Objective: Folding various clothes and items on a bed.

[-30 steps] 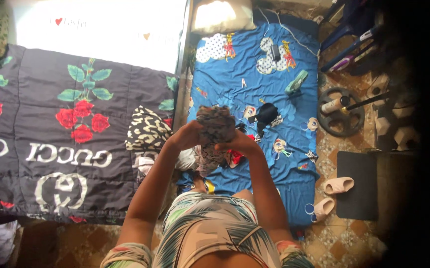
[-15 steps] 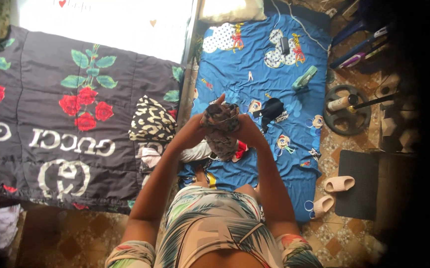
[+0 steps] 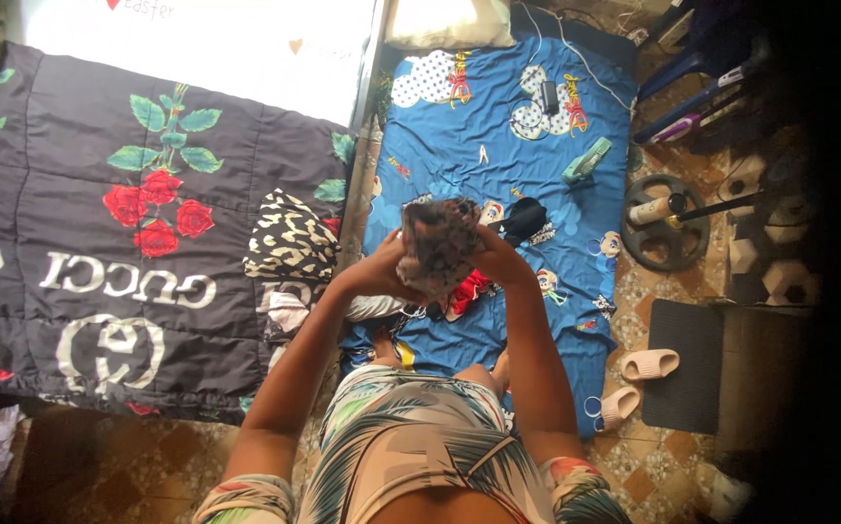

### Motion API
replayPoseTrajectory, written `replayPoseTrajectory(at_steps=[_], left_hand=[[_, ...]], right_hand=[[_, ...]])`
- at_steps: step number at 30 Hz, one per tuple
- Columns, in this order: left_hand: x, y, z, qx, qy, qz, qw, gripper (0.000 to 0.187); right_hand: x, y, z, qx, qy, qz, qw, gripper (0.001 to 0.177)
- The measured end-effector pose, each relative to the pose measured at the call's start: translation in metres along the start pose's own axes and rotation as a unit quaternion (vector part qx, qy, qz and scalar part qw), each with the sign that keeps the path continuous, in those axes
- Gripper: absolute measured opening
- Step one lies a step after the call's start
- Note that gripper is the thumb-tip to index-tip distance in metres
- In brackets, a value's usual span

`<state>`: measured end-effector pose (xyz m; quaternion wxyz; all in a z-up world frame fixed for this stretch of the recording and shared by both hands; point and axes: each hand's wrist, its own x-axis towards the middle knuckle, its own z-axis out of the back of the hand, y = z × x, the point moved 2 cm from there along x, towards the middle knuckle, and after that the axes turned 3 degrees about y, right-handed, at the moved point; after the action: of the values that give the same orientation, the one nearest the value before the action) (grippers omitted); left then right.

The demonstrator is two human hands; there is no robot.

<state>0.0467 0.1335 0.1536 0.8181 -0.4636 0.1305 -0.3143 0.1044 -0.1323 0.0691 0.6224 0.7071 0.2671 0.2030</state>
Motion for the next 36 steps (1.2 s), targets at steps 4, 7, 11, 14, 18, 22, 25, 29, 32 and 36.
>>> replayPoseTrajectory(at_steps=[4,7,11,14,18,22,25,29,32,36], left_hand=[[0.0,-0.008,-0.012,-0.012,0.048,-0.003,0.999,0.087],[-0.008,0.004,-0.029,0.0,0.088,-0.016,0.996,0.062],[-0.023,0.032,-0.067,-0.242,0.178,0.133,0.945,0.045],[-0.028,0.024,-0.079,-0.37,0.156,0.151,0.903,0.041],[-0.019,-0.007,-0.059,-0.484,0.099,0.229,0.839,0.049],[-0.019,0.042,-0.083,-0.593,0.018,0.184,0.784,0.05],[-0.024,0.036,-0.073,-0.558,-0.03,0.039,0.828,0.054],[-0.041,0.082,-0.093,-0.632,-0.155,0.336,0.681,0.047],[-0.085,0.166,-0.137,-0.506,-0.287,0.386,0.716,0.049],[-0.148,0.194,-0.163,-0.281,-0.475,0.43,0.714,0.062]], right_hand=[[0.004,0.035,-0.012,0.133,0.006,-0.019,0.991,0.058],[0.013,0.067,-0.016,0.235,-0.025,-0.044,0.971,0.068],[0.028,0.092,-0.012,0.134,-0.187,-0.057,0.971,0.074],[0.022,0.059,-0.001,0.098,-0.219,-0.054,0.969,0.078],[-0.024,0.016,-0.016,0.455,0.023,-0.223,0.862,0.112],[-0.056,-0.029,-0.02,0.372,0.097,-0.23,0.894,0.091],[-0.059,-0.051,-0.034,0.248,0.179,-0.198,0.931,0.07],[-0.028,-0.041,-0.065,0.185,0.102,-0.278,0.937,0.062],[0.002,-0.053,-0.072,0.191,0.047,-0.334,0.922,0.058],[0.037,-0.069,-0.11,0.212,-0.095,-0.275,0.933,0.054]])
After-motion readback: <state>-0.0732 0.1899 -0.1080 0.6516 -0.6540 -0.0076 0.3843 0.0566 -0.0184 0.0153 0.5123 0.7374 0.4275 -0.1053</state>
